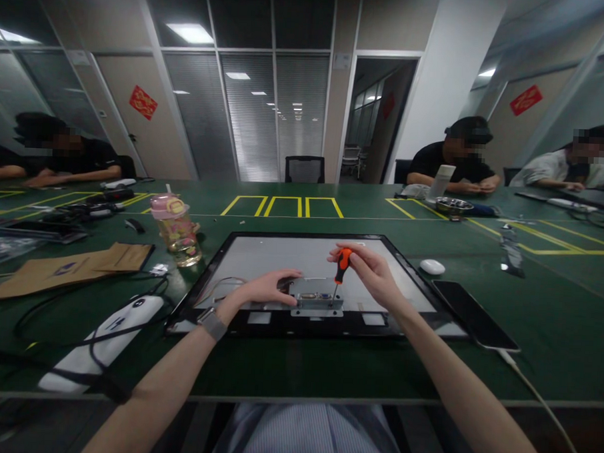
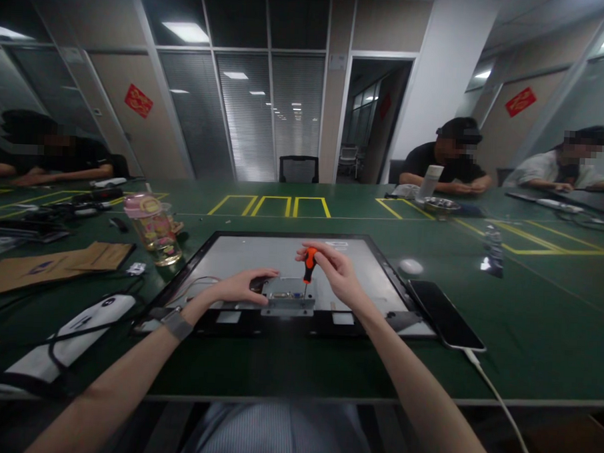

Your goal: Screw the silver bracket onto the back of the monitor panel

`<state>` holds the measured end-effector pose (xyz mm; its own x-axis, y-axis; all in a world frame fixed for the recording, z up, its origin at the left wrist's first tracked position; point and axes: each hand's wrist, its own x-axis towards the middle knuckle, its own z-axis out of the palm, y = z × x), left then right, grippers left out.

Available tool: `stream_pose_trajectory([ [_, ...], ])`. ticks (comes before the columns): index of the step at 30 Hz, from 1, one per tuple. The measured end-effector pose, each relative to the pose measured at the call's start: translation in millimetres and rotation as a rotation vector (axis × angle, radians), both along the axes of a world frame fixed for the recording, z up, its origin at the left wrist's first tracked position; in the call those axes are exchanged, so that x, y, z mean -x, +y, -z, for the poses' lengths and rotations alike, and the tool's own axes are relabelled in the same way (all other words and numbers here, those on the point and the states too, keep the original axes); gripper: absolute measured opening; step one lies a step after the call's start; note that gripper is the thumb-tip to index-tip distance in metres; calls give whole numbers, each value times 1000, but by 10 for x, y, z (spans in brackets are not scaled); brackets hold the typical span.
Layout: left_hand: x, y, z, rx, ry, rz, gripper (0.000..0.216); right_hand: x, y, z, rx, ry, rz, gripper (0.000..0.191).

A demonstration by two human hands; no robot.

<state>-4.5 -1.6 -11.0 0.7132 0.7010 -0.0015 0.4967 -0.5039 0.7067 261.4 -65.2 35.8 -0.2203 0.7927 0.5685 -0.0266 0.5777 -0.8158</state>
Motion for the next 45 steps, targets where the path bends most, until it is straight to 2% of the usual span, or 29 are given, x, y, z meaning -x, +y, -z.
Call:
stream_pose_trajectory([
  [4, -8, 5, 3, 0, -21, 14, 72, 10, 11, 45, -201, -84, 329, 17],
  [6, -10, 10, 7, -3, -26, 18, 72, 20, -1, 53, -272, -114, 403, 15],
  [8, -9, 10, 8, -4, -26, 16, 71, 28, -19, 49, -265, -120, 365, 20],
  [11, -4, 6, 4, -7, -17, 9, 72, 31, -26, 44, -169, -87, 262, 26],
  [13, -2, 2, -2, -8, -10, 10, 72, 25, -11, 51, -138, -65, 283, 25],
  [17, -4, -1, -11, -2, 8, 1, 73, 4, 11, 51, -176, -27, 363, 18],
  [23, -7, 4, -10, -4, 5, 1, 73, -26, -3, 13, -86, -48, 175, 24],
  [29, -15, 2, -13, 17, -7, -7, 73, -13, 18, 20, -184, -35, 291, 15],
  [35, -12, -9, -21, -18, 6, 3, 74, -36, 12, 27, -67, -25, 151, 23],
  [40, -8, -10, -26, -20, 7, 6, 73, -9, 16, 41, -110, -16, 251, 16],
  [45, -5, -9, -28, -13, 8, 2, 72, 3, -19, -9, -119, -25, 195, 17],
])
